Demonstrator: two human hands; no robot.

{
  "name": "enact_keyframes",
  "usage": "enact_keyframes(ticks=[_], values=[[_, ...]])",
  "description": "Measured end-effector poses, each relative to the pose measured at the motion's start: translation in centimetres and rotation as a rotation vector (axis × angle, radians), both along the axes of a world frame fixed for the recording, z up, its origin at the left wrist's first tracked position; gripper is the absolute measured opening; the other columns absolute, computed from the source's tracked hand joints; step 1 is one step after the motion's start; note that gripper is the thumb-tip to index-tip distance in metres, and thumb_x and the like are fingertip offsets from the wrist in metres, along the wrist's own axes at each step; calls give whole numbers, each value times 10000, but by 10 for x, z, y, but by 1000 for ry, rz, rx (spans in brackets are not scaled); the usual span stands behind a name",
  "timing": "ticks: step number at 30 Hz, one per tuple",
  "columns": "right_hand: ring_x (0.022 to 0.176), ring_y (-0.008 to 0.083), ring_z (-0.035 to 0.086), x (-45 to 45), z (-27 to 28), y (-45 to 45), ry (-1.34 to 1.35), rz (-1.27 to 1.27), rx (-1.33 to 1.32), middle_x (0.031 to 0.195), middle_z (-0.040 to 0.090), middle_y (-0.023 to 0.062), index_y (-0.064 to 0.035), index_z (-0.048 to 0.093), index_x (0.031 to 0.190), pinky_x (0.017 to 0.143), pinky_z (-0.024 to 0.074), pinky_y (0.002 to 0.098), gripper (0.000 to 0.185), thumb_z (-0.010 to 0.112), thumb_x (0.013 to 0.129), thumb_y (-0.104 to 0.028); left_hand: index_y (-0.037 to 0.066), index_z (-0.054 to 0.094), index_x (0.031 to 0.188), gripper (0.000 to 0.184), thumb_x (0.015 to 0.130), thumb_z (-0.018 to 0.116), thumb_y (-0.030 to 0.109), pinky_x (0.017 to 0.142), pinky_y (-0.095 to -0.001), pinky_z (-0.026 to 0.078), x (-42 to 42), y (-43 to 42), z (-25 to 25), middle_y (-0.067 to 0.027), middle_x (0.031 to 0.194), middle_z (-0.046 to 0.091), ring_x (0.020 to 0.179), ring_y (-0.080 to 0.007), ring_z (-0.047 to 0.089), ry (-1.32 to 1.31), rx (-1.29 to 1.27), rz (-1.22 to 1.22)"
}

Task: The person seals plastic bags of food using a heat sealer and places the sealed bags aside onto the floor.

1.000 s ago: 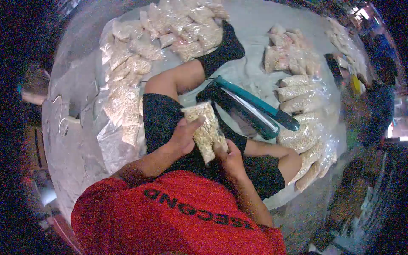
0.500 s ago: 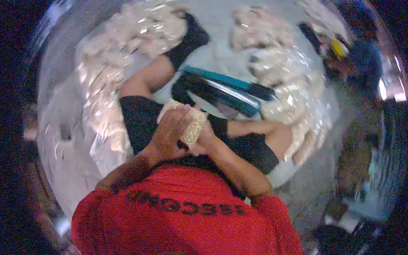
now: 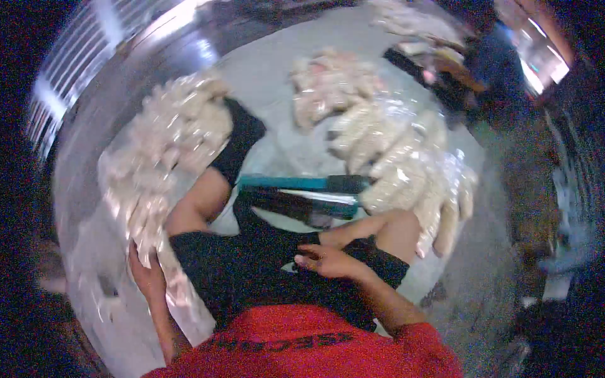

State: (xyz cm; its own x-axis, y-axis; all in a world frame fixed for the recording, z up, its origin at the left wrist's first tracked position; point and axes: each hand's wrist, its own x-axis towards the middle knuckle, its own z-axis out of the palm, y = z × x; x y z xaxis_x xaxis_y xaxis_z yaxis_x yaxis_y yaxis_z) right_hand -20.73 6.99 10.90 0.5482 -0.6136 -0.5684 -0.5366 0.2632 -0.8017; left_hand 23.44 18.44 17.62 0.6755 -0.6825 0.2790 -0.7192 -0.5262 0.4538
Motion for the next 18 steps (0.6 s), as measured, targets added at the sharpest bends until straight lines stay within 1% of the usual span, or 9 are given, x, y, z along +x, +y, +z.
enact_keyframes(ticks=[2, 3, 7, 8, 10, 12, 14, 16, 18], values=[[1117, 208, 637, -29, 13, -15, 173, 326, -74, 1203, 710, 123, -70, 652, 1313, 1007, 480, 339, 511, 499, 1061, -487, 16, 407, 1517, 706, 944, 701, 306, 1194, -474, 300, -3, -48, -18, -250, 1516, 452, 1415, -414, 414, 6, -33, -182], [1076, 190, 649, -45, 12, -10, 131, 221, -22, 1155, 727, 95, -43, 713, 1182, 1006, 480, 334, 490, 495, 1069, -467, 28, 384, 1534, 732, 941, 698, 322, 1193, -468, 306, -3, -77, -28, -252, 1526, 439, 1438, -411, 389, -5, -15, -248], [1086, 191, 668, -121, 62, -30, -165, 299, 30, 1160, 726, 105, -16, 687, 1233, 1006, 498, 336, 384, 548, 1067, -333, 30, 390, 1531, 738, 938, 693, 348, 1178, -442, 330, -15, -213, -51, -259, 1518, 447, 1437, -405, 398, 187, 27, -377], [1107, 203, 669, -140, 70, -39, -178, 178, 95, 1150, 724, 124, 5, 682, 1197, 1004, 507, 349, 337, 564, 1061, -280, 29, 425, 1511, 721, 934, 688, 373, 1146, -435, 369, -20, -248, -59, -263, 1459, 506, 1388, -405, 459, 336, 23, -415], [1014, 200, 678, -145, 105, -66, -232, -163, -132, 1057, 720, 109, -7, 682, 1120, 950, 527, 366, 347, 595, 1040, -333, 29, 460, 1490, 707, 930, 683, 397, 1115, -427, 408, -26, -301, -84, -267, 1400, 566, 1340, -405, 520, 500, 31, -470], [845, 162, 657, -137, 127, -100, -240, -471, -289, 965, 727, 85, -6, 697, 1098, 835, 544, 336, 416, 581, 1036, -401, 24, 586, 1382, 616, 930, 662, 436, 1024, -441, 476, -33, -341, -111, -251, 1211, 685, 1171, -408, 640, 263, 282, -542], [894, 172, 693, -115, 134, -146, -228, -704, -315, 992, 725, 100, -8, 659, 1218, 801, 550, 308, 496, 592, 1021, -458, 18, 633, 1314, 570, 933, 655, 441, 983, -457, 495, -42, -355, -116, -237, 1132, 710, 1103, -406, 665, 179, 385, -508], [840, 151, 666, -87, 122, -198, -179, -762, -335, 973, 706, 86, 23, 631, 1233, 757, 546, 319, 456, 569, 1042, -386, 12, 681, 1246, 534, 936, 649, 446, 942, -473, 515, -39, -373, -129, -224, 1053, 734, 1035, -404, 691, 93, 477, -469], [848, 143, 666, -74, 76, -264, -61, -698, -251, 985, 706, 74, -1, 628, 1248, 759, 545, 315, 404, 598, 1024, -336, 16, 720, 1163, 478, 949, 637, 436, 896, -472, 523, -22, -376, -157, -223, 1024, 735, 984, -406, 696, 101, 215, -540]])
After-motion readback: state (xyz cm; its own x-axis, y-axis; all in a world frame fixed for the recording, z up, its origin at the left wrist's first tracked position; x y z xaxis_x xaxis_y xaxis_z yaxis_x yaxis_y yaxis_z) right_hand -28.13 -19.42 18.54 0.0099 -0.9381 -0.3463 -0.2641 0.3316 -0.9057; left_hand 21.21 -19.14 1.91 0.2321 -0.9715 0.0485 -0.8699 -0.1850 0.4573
